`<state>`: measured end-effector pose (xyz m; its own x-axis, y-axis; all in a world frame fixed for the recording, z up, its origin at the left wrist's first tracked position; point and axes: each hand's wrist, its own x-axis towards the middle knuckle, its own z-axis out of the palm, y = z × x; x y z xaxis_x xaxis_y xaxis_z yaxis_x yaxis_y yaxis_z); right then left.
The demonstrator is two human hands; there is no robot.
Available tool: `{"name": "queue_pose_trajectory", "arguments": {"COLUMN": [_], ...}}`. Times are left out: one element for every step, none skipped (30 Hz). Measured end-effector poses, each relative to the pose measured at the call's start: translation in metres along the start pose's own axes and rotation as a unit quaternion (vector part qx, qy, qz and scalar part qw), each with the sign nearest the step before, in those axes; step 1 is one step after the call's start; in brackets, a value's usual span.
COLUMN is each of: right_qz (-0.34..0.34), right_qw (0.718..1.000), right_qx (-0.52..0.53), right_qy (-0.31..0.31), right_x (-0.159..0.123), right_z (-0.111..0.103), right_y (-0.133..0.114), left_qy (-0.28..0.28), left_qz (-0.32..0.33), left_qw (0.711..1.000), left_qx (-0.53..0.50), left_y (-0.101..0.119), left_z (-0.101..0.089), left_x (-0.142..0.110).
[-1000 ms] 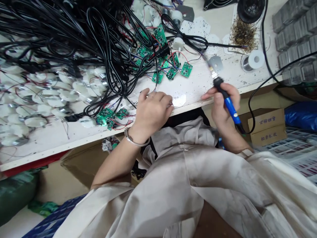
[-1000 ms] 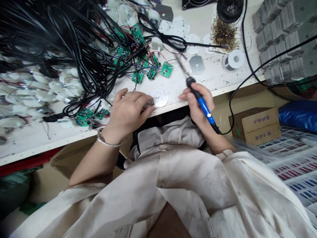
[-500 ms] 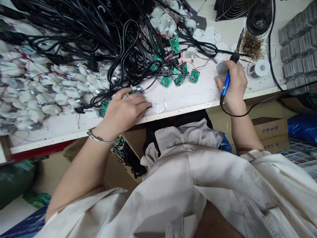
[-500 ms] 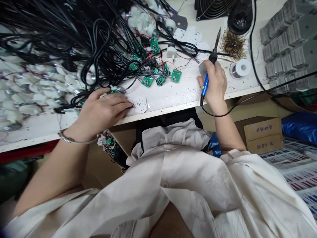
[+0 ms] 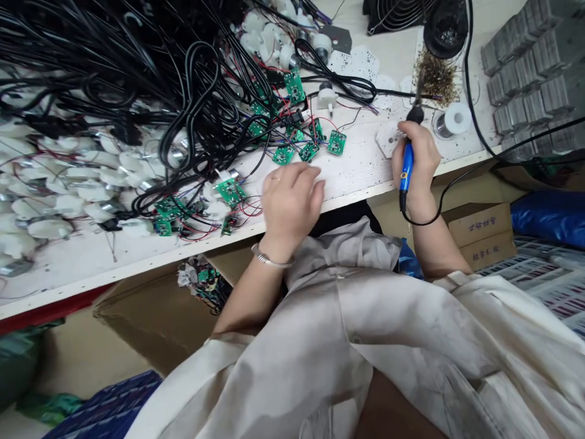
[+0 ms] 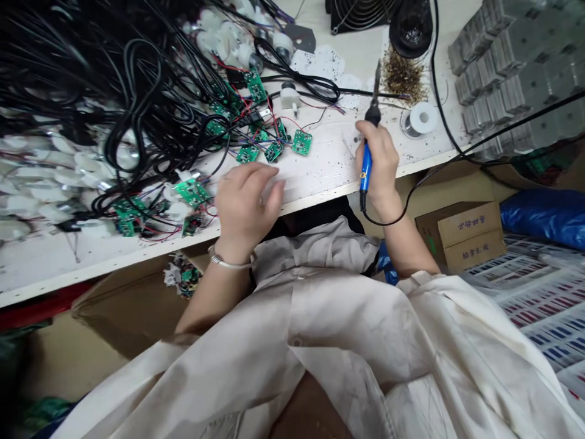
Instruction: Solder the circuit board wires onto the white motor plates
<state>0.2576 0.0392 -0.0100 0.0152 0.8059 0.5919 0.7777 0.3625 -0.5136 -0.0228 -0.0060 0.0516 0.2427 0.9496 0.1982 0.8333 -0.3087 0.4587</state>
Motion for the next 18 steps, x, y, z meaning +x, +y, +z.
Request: {"name": "queue_pose_trajectory", "arguments": {"right_qz": [0.019, 0.038, 0.054, 0.067, 0.075, 0.075, 0.068, 0.057, 0.041, 0.023, 0.009, 0.0, -0.007, -0.012, -0.01, -0.006, -0.005, -0.015], "right_qw": [1.0, 0.998, 0.996, 0.994, 0.993, 0.993, 0.994, 0.995, 0.997, 0.998, 0.999, 0.999, 0.999, 0.999, 0.999, 0.999, 0.998, 0.998], "right_qx": [0.005, 0.009, 0.01, 0.008, 0.004, -0.001, -0.007, -0.014, -0.021, -0.026, -0.028, -0.025, -0.016, -0.004, 0.007, 0.015, 0.021, 0.027], "right_qy": [-0.024, -0.048, -0.068, -0.082, -0.088, -0.088, -0.084, -0.075, -0.062, -0.051, -0.044, -0.04, -0.039, -0.04, -0.044, -0.049, -0.054, -0.061], "right_x": [-0.003, -0.006, -0.008, -0.01, -0.012, -0.013, -0.013, -0.013, -0.014, -0.014, -0.015, -0.016, -0.017, -0.018, -0.018, -0.018, -0.016, -0.013], "right_z": [-0.001, -0.001, -0.002, -0.002, -0.002, -0.002, -0.002, -0.001, -0.001, -0.002, -0.003, -0.005, -0.007, -0.01, -0.014, -0.017, -0.021, -0.024], "right_y": [-0.006, -0.013, -0.019, -0.024, -0.029, -0.033, -0.035, -0.037, -0.038, -0.039, -0.04, -0.041, -0.041, -0.042, -0.041, -0.039, -0.036, -0.032], "left_qy": [-0.007, -0.013, -0.015, -0.016, -0.018, -0.024, -0.031, -0.035, -0.037, -0.035, -0.031, -0.027, -0.027, -0.032, -0.04, -0.047, -0.053, -0.058], "left_qz": [0.007, 0.013, 0.015, 0.013, 0.009, 0.006, 0.006, 0.011, 0.024, 0.041, 0.062, 0.084, 0.107, 0.13, 0.15, 0.164, 0.171, 0.168], "left_qw": [1.0, 1.0, 1.0, 1.0, 1.0, 0.999, 0.999, 0.998, 0.997, 0.997, 0.996, 0.995, 0.993, 0.99, 0.987, 0.984, 0.982, 0.981], "left_qx": [-0.008, -0.009, -0.005, 0.002, 0.012, 0.027, 0.042, 0.054, 0.06, 0.058, 0.051, 0.042, 0.036, 0.037, 0.043, 0.052, 0.062, 0.072], "left_y": [0.009, 0.017, 0.023, 0.027, 0.029, 0.03, 0.029, 0.028, 0.025, 0.022, 0.018, 0.013, 0.007, 0.002, -0.003, -0.007, -0.01, -0.012], "left_z": [0.01, 0.02, 0.029, 0.037, 0.044, 0.05, 0.054, 0.056, 0.057, 0.056, 0.053, 0.048, 0.042, 0.036, 0.029, 0.024, 0.019, 0.016], "left_x": [0.01, 0.021, 0.033, 0.044, 0.054, 0.062, 0.068, 0.072, 0.073, 0.071, 0.066, 0.06, 0.052, 0.043, 0.035, 0.027, 0.021, 0.016]}}
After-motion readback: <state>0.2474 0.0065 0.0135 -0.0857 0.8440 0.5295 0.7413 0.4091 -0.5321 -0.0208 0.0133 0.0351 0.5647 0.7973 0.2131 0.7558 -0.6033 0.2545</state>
